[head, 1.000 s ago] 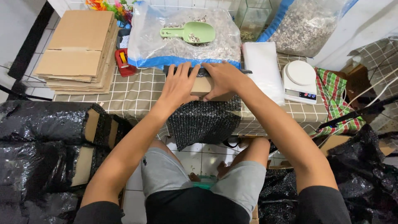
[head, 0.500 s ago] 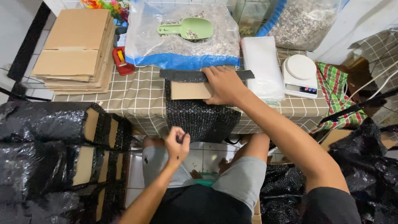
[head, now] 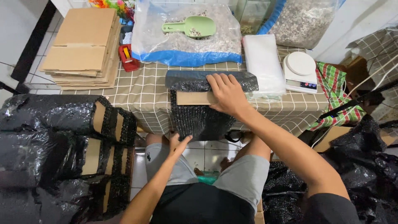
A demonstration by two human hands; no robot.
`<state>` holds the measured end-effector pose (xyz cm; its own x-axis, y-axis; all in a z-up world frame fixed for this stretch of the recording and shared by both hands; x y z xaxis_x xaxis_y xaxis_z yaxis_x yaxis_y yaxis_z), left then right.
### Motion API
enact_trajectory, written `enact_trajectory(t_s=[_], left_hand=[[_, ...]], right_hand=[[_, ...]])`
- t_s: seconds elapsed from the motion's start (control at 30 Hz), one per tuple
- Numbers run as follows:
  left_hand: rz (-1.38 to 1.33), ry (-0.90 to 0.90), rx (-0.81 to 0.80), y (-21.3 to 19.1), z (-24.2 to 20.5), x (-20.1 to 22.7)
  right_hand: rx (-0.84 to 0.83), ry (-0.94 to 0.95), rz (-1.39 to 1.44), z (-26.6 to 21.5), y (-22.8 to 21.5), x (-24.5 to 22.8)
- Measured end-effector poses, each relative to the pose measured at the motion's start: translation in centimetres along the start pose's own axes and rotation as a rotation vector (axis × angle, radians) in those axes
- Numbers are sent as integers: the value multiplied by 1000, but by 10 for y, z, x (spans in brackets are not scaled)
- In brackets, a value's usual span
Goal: The person wraps a small cardboard box in black bubble wrap and seals it with tape. Then they scoop small stones from a large bag into a clear plastic bag using a green scoop, weigh the bag on a digital scale, and set it aside.
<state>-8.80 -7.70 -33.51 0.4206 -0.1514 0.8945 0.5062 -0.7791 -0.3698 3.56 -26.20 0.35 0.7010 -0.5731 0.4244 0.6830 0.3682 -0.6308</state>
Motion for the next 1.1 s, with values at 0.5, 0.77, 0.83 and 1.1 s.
enact_trajectory(t_s=[0.5, 0.77, 0.83, 1.1], left_hand=[[-418, -4, -519, -103, -140, 123], [-531, -254, -938, -104, -173, 77], [-614, -343, -1001, -106, -185, 90], [-731, -298, -1012, -126, -221, 131]], right_hand=[[227, -52, -193, -11, 15, 0], [84, 34, -16, -16, 1, -10], [75, 25, -31, -16, 0, -8], [-95, 51, 203, -18, -29, -16]])
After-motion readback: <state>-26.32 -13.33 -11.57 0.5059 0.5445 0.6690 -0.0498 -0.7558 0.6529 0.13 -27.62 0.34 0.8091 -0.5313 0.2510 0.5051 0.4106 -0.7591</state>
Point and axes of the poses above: each hand's wrist, its own z-axis towards the middle knuckle, its own y-axis out of the palm, x = y × z, the point moved 2 cm from there along z, towards the middle knuckle, and after that the axes turned 9 degrees about x, right-handed, at the moved point
